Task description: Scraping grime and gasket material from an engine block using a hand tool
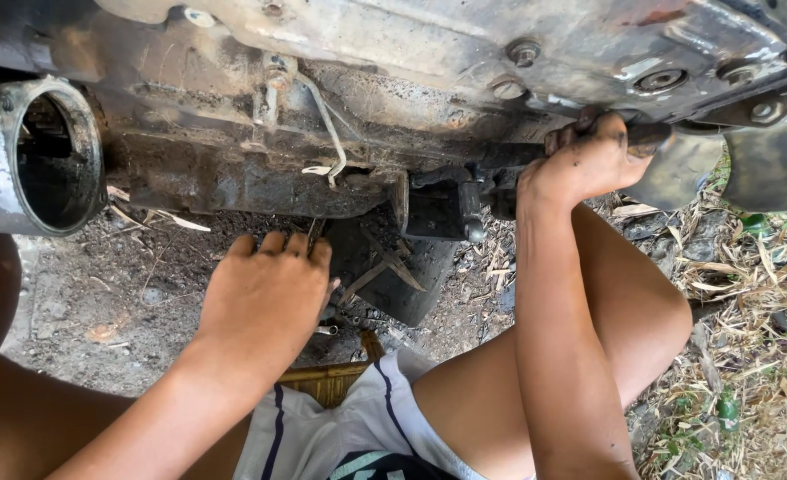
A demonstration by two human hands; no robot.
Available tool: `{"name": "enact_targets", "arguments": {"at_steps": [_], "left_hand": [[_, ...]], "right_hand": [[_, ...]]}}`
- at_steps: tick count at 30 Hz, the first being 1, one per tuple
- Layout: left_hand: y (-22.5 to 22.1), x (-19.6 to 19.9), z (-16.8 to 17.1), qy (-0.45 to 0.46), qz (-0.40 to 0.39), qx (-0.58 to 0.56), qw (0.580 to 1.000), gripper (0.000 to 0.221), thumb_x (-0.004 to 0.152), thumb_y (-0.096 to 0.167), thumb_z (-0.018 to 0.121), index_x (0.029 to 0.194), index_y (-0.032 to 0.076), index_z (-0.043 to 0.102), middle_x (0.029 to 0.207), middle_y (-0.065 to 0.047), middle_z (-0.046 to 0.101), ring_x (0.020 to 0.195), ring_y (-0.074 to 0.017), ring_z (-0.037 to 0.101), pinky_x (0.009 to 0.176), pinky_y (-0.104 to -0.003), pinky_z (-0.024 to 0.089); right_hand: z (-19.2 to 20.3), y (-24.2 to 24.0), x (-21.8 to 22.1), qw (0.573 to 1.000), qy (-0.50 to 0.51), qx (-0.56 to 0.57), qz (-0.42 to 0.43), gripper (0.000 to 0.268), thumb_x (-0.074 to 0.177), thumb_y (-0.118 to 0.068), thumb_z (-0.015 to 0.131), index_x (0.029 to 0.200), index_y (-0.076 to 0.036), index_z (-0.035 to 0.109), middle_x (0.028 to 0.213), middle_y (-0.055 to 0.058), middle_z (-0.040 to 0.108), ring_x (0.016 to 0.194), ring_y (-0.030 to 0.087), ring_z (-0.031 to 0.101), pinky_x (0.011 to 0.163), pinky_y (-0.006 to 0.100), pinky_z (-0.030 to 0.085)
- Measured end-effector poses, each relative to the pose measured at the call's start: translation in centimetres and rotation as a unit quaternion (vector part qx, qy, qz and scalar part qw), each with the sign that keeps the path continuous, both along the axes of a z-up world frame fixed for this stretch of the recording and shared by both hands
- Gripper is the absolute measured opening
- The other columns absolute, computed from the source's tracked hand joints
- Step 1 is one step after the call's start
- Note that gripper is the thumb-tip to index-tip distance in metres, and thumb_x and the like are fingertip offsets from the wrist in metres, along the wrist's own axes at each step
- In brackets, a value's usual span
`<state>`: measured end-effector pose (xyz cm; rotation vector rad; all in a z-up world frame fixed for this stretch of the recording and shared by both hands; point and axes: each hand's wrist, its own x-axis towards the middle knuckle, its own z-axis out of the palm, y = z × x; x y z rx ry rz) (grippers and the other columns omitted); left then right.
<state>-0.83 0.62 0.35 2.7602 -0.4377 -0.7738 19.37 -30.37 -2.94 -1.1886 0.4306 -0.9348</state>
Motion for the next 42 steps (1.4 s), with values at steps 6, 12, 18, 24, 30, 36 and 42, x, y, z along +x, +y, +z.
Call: {"name": "enact_targets", "arguments": {"at_steps": [6,12,18,24,30,36,42], "left_hand": [[0.7,-0.6,-0.9,0.044,-0.030,0.023,0.998,0.038,0.108,0.015,0.061,0.143,0.003,0.073,0.126,-0.021,0.083,0.123,-0.0373,0.079,0.107,-0.055,0.059],[-1.2,0.0,-0.3,-0.027,-0.054,0.057,0.997,0.035,0.109,0.019,0.069,0.133,-0.008,0.072,0.114,-0.023,0.084,0.084,-0.0262,0.080,0.076,-0.036,0.068],[-1.9,-0.5,-1.9,-0.056,-0.034,0.036,0.997,0.027,0.103,0.012,0.069,0.124,-0.004,0.076,0.107,-0.021,0.083,0.084,-0.0274,0.077,0.078,-0.041,0.060],[-1.8,-0.6,-1.2,-0.009,-0.054,0.056,0.997,0.029,0.107,0.013,0.068,0.126,-0.008,0.075,0.111,-0.023,0.083,0.087,-0.0277,0.077,0.080,-0.038,0.063],[-2.3,-1.0,-0.5,-0.049,-0.057,0.049,0.996,0.027,0.103,0.012,0.071,0.122,-0.007,0.076,0.105,-0.021,0.083,0.084,-0.0261,0.074,0.079,-0.038,0.059],[-2.6,-0.6,0.5,-0.001,-0.088,0.046,0.995,0.034,0.108,0.013,0.071,0.130,-0.012,0.073,0.114,-0.026,0.082,0.086,-0.0273,0.075,0.079,-0.038,0.061],[-2.8,-1.0,-0.7,-0.045,-0.059,0.029,0.997,0.028,0.105,0.012,0.070,0.123,-0.009,0.076,0.106,-0.022,0.083,0.085,-0.0276,0.074,0.080,-0.039,0.058]], "right_hand": [[-2.0,-3.7,0.3,0.993,0.041,0.102,0.043,0.015,0.081,0.002,0.059,0.081,-0.012,0.055,0.062,0.002,0.048,0.043,0.016,0.032,0.040,0.036,0.025],[4.0,-2.1,-3.2,0.960,-0.112,-0.058,0.250,0.014,0.102,0.003,0.055,0.110,-0.007,0.058,0.081,0.009,0.059,0.053,0.015,0.038,0.047,0.032,0.032],[2.6,1.1,-3.3,0.935,-0.126,-0.175,0.282,0.016,0.101,0.001,0.056,0.112,-0.012,0.059,0.081,0.007,0.060,0.054,0.014,0.044,0.050,0.030,0.038],[1.6,1.5,-5.6,0.910,-0.081,-0.289,0.285,0.017,0.103,-0.007,0.055,0.119,-0.010,0.058,0.100,0.009,0.065,0.076,0.017,0.057,0.074,0.032,0.052],[2.6,-1.4,-9.0,0.795,0.072,-0.515,0.313,0.056,0.116,-0.046,0.039,0.114,-0.001,0.073,0.120,0.011,0.042,0.122,0.031,0.040,0.115,0.053,0.035],[2.0,-1.8,-14.0,0.827,0.285,-0.391,0.286,0.029,0.120,-0.024,0.060,0.125,0.000,0.076,0.100,0.010,0.079,0.078,0.016,0.073,0.073,0.030,0.063],[2.5,-1.8,-16.3,0.802,0.297,-0.485,0.184,0.019,0.111,-0.008,0.082,0.120,0.009,0.082,0.096,0.012,0.082,0.077,0.014,0.068,0.073,0.026,0.057]]}}
